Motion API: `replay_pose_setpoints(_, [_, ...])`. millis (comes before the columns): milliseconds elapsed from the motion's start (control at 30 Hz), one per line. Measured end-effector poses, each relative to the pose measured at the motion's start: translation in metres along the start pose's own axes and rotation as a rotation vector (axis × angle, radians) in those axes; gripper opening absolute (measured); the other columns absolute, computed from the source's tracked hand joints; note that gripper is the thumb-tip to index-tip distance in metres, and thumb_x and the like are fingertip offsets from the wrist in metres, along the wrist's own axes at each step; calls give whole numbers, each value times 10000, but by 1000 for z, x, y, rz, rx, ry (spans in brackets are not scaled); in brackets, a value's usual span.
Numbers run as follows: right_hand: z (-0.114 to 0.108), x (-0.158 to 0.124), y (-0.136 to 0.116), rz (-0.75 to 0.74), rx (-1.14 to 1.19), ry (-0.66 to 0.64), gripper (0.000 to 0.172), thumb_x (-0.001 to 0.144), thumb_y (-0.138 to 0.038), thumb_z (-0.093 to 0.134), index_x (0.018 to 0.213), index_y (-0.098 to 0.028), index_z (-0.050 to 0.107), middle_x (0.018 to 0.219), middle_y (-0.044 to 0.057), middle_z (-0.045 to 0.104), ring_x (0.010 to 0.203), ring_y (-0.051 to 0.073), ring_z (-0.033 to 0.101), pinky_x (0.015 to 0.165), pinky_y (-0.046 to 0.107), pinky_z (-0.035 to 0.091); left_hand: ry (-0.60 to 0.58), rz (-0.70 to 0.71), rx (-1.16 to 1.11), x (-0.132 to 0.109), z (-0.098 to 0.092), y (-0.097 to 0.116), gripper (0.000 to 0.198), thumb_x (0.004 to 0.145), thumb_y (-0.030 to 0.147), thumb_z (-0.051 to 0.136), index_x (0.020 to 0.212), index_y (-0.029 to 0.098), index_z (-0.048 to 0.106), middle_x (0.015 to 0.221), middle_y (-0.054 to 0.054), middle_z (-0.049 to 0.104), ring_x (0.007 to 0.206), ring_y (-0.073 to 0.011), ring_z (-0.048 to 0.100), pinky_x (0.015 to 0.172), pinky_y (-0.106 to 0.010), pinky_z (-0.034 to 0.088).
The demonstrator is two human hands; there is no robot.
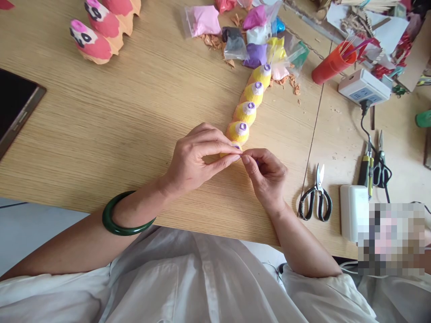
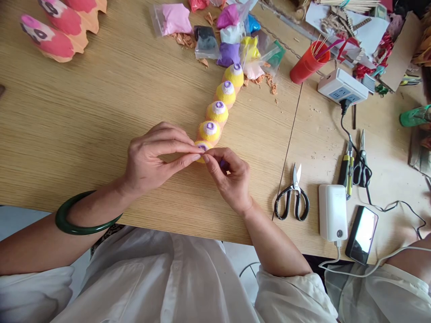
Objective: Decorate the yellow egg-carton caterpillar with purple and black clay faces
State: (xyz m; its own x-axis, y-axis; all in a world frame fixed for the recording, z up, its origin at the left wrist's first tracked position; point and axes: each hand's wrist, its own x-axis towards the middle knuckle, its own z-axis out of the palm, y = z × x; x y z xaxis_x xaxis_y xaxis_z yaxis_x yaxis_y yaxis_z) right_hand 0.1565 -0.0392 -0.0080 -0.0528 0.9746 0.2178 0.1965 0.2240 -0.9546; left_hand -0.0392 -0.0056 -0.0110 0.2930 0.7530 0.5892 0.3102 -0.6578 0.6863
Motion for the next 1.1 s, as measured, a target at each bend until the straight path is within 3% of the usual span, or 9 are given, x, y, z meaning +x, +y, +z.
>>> replay_pose_setpoints(100, [0, 0, 2, -65, -17, 12, 74, 984, -278, 764, 1026, -231, 724, 683, -71, 542, 539, 63, 403, 478, 228, 319, 22, -32, 12, 0, 1, 0, 103, 1021, 315, 741, 1005, 295, 840, 934, -1, 827, 882, -173, 731, 839, -371, 573])
replay_pose_setpoints(200, [1, 0, 2, -206, -91, 10, 158, 970, -152, 742, 1085, -250, 698, 693, -84, 490, 543, 62, 370, 494, 229, 327, 30, -35, -1, -1, 2, 1, 107, 1023, 308, 738, 1011, 299, 844, 937, -1, 827, 881, -174, 726, 837, -373, 574])
replay_pose_setpoints(333, [0, 1, 1, -328, -241, 22, 118, 984, -139, 709, 1030, -247, 698, 727, -57, 566, 559, 72, 434, 498, 236, 374, 12, -25, -8, -1, 3, 2, 111, 1028, 301, 732, 1010, 301, 842, 939, 3, 827, 889, -175, 727, 834, -375, 574])
replay_pose_setpoints(567, [3, 1, 7, -224, -226, 68, 59, 975, -181, 732, 961, -233, 708, 751, -42, 649, 560, 68, 466, 472, 223, 363, 116, -144, 55, -1, 0, 0, 144, 1055, 298, 690, 1061, 246, 823, 993, -21, 824, 938, -185, 732, 863, -363, 586])
replay_pose_setpoints(767, [5, 2, 8, -226, -228, 20, 81, 973, -152, 719, 963, -232, 704, 732, -51, 620, 559, 64, 446, 494, 220, 360, 8, -279, 3, -3, 2, 0, 185, 1062, 334, 666, 1083, 241, 825, 1037, -28, 814, 993, -188, 749, 887, -329, 596])
replay_pose_setpoints(1100, [4, 2, 7, -262, -303, -5, 115, 973, -117, 700, 987, -231, 704, 706, -66, 531, 553, 63, 418, 511, 221, 370, -8, -299, -57, -4, 7, 0, 154, 1023, 324, 721, 1092, 233, 825, 1065, -53, 807, 1017, -199, 751, 897, -335, 597])
